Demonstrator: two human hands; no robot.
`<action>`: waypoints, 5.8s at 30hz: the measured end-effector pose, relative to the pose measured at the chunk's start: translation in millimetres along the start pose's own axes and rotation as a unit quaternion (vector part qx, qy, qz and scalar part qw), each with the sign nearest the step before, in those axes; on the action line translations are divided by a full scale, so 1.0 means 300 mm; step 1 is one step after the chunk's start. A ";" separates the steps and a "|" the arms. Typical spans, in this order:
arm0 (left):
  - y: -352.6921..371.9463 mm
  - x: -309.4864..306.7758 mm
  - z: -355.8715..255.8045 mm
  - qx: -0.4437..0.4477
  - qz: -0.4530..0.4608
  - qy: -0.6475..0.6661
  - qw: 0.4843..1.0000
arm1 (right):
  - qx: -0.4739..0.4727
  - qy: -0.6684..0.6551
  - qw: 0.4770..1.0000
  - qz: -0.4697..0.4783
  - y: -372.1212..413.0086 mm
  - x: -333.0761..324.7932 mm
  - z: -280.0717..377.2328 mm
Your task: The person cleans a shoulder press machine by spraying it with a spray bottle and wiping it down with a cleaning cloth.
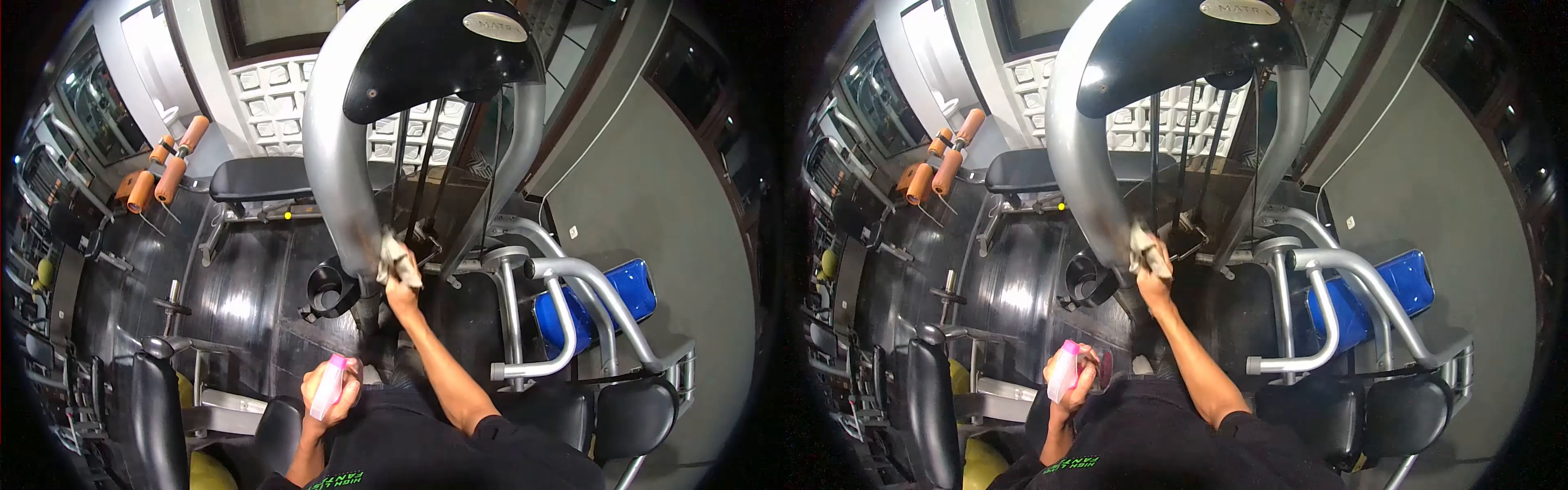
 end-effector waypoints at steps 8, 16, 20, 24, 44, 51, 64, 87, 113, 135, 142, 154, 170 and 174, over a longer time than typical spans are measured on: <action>0.020 -0.009 0.042 -0.022 0.026 -0.026 0.999 | 0.452 -0.133 0.882 -0.011 0.448 0.086 -0.578; 0.018 -0.006 0.031 -0.041 -0.016 -0.031 0.999 | 0.447 -0.421 0.780 -0.119 0.210 0.126 -0.084; 0.021 0.000 0.028 -0.021 -0.005 -0.049 0.999 | 0.188 -0.250 0.946 -0.087 0.030 0.059 0.125; 0.020 -0.005 0.021 -0.018 -0.009 -0.044 0.999 | -0.137 0.122 0.983 -0.012 -0.035 0.050 0.340; 0.067 -0.072 0.041 -0.036 -0.045 -0.035 0.998 | 0.089 -0.002 0.996 -0.023 0.289 0.182 0.037; 0.091 -0.107 0.034 -0.057 -0.065 -0.035 0.996 | -0.091 0.093 0.991 0.011 0.376 0.256 0.030; 0.112 -0.113 0.066 -0.078 -0.070 -0.032 0.994 | 0.477 -0.044 0.877 0.040 0.547 0.266 -0.254; 0.068 -0.084 0.034 -0.019 -0.045 -0.051 0.998 | -0.167 0.312 0.916 0.191 0.009 0.332 0.421; 0.008 -0.012 0.163 -0.050 0.036 0.078 0.995 | 0.096 -0.051 0.981 0.163 -0.105 -0.027 0.401; -0.141 0.221 0.281 -0.089 0.133 0.297 0.941 | 0.402 -0.377 0.827 -0.112 0.547 -0.105 -0.469; -0.234 0.307 0.244 -0.074 0.151 0.370 0.914 | 0.314 -0.454 0.824 -0.124 0.030 -0.155 -0.224; -0.394 0.336 0.202 -0.075 0.160 0.313 0.933 | -0.292 0.214 0.930 -0.069 -0.829 0.025 0.275; -0.559 0.451 0.245 -0.052 0.159 0.233 0.958 | -0.025 0.032 0.994 0.097 -0.285 -0.021 -0.533; -0.588 0.463 0.248 -0.039 0.148 0.250 0.956 | 0.007 -0.041 0.997 -0.064 -0.386 -0.145 -0.499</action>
Point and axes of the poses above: each hand's wrist, its own y-axis away from the middle knuckle, its own x-axis out of the palm, z = x × y, the point moved 9 cm from there along -y, towards the middle knuckle, and after that the axes turned 5 degrees about z, right-handed, at the moved point
